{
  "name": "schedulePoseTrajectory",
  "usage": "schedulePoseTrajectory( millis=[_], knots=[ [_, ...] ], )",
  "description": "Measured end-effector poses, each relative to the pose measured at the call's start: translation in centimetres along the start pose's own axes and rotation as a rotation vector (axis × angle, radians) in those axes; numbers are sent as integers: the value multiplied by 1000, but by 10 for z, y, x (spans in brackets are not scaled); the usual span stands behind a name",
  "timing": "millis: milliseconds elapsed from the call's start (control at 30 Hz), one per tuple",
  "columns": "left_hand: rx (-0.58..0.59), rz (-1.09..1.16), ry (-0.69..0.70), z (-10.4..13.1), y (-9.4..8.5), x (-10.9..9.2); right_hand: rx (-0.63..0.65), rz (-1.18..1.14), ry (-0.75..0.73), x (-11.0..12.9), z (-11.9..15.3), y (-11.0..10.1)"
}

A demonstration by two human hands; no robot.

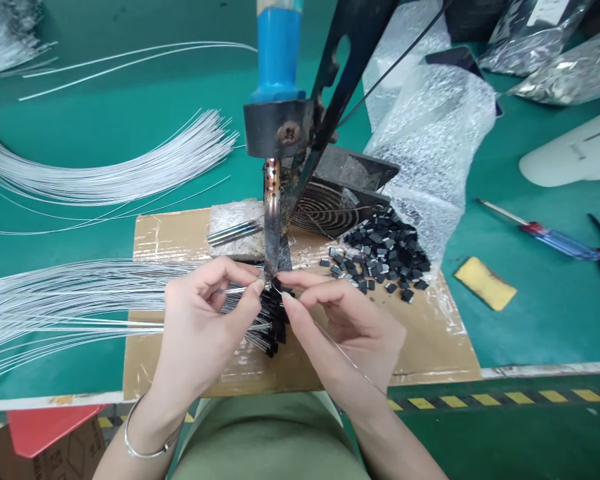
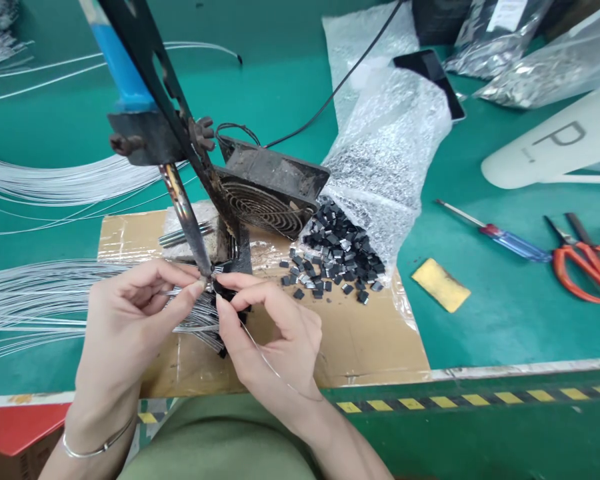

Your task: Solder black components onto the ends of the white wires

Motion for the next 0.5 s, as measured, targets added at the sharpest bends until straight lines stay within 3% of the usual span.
schedulePoseTrajectory(
  millis=[500],
  knots=[
    [15,-50,-38,-1,-1,8,11,-34,24,-4,3,1]
  ],
)
Point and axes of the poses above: each hand's wrist, its own z-axis away from the middle knuckle, its own y-axis out of the palm, x = y × z, the point moved 9 cm from there along -z, towards the middle knuckle, and after that the axes turned 14 degrees about -y, right-handed, at the moved point
